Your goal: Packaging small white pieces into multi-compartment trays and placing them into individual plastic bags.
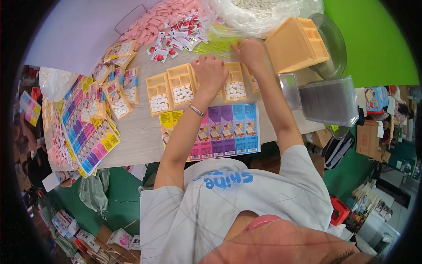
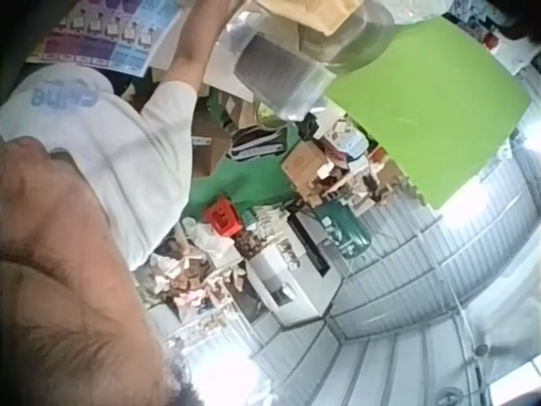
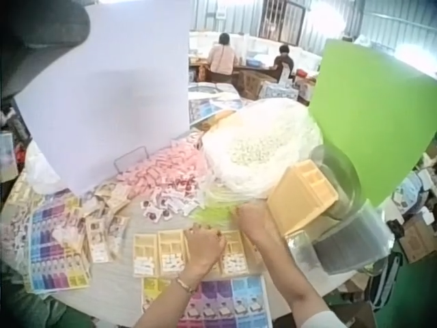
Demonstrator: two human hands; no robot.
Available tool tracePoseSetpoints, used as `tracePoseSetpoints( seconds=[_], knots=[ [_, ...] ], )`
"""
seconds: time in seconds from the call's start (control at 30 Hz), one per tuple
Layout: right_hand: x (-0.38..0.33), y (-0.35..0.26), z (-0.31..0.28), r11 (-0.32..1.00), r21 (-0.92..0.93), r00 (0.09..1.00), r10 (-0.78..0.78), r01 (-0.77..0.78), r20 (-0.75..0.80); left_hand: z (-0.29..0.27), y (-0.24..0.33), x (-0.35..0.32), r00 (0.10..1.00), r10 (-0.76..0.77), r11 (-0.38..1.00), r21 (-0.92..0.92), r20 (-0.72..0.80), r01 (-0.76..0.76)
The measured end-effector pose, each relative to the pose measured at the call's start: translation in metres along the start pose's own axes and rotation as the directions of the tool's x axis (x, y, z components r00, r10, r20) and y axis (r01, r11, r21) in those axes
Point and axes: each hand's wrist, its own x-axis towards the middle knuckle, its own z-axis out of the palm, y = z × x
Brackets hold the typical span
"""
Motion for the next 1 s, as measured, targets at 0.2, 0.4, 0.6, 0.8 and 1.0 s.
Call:
tracePoseSetpoints(
  seconds=[0.2, 0.4, 0.6, 0.8, 1.0],
  knots=[
    [-0.001, 0.008, 0.003, 0.996, 0.088, 0.995, -0.004, 0.013, -0.099, 0.005, -0.008, 0.002, 0.992, 0.126, 0.991, -0.035, 0.001, -0.126],
    [-0.028, 0.009, -0.027, 0.901, 0.426, 0.997, -0.07, 0.078, -0.036, 0.003, -0.022, 0.03, 0.99, -0.122, 0.801, -0.583, 0.067, 0.139],
    [-0.045, -0.008, -0.022, 0.505, 0.861, 0.981, -0.133, -0.059, 0.145, -0.022, -0.042, 0.028, 0.865, -0.102, 0.26, -0.826, 0.492, 0.5],
    [-0.054, -0.05, -0.015, 0.588, 0.809, 0.92, -0.307, -0.017, 0.242, -0.044, -0.086, -0.006, 0.881, -0.08, 0.375, -0.805, 0.465, 0.459],
    [-0.052, -0.092, -0.03, 0.813, 0.474, 0.911, -0.409, 0.337, 0.053, -0.058, -0.13, -0.031, 0.931, -0.226, 0.523, -0.77, 0.288, 0.365]
  ],
)
